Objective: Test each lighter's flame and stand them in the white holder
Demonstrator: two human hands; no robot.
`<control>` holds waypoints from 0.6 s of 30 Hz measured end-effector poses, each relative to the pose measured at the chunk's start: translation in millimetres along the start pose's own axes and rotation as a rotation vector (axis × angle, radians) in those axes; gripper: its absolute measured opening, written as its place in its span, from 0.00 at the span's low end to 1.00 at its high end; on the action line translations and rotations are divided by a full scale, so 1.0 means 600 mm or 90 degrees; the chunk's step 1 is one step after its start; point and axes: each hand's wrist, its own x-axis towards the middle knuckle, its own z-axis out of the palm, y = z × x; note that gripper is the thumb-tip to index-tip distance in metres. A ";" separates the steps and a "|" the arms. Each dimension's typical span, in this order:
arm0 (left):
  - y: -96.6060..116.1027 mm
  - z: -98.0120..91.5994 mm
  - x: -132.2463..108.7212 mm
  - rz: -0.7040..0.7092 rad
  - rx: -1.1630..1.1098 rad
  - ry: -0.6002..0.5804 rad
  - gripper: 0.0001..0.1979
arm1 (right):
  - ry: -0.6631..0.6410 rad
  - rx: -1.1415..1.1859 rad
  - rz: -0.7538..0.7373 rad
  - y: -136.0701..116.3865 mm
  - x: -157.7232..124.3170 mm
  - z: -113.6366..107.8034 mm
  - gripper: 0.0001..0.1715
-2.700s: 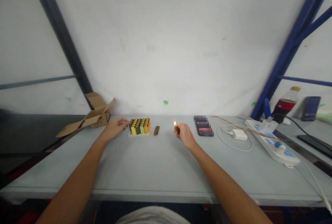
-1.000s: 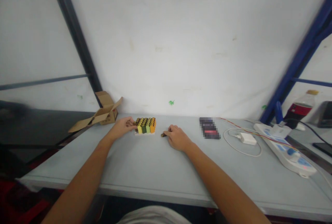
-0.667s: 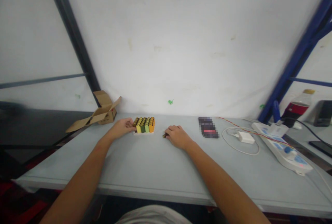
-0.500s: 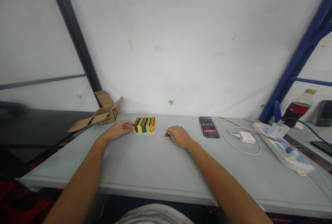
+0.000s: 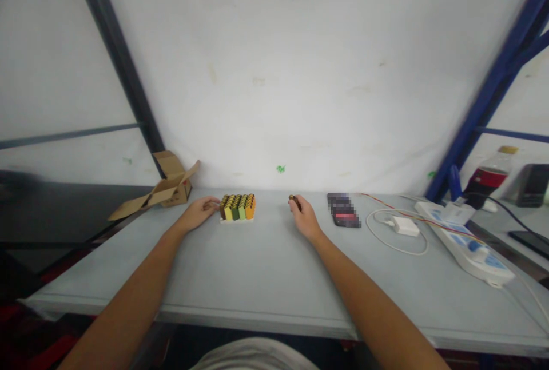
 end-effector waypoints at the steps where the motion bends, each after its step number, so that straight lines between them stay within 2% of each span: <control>1: -0.001 0.000 0.000 0.002 0.000 -0.003 0.20 | -0.005 0.029 0.008 -0.004 -0.001 0.001 0.20; 5: 0.002 0.001 0.000 -0.003 -0.008 -0.009 0.20 | -0.028 0.202 0.092 -0.014 -0.006 0.003 0.23; 8: 0.008 0.001 -0.001 -0.011 -0.021 0.001 0.21 | -0.063 0.273 0.156 -0.012 -0.006 0.003 0.25; 14: 0.012 0.003 -0.001 -0.001 -0.022 0.014 0.22 | -0.116 0.197 0.261 -0.014 -0.011 0.004 0.26; 18: 0.011 0.003 0.000 -0.008 -0.026 -0.008 0.25 | -0.153 0.121 0.239 -0.035 -0.019 0.008 0.23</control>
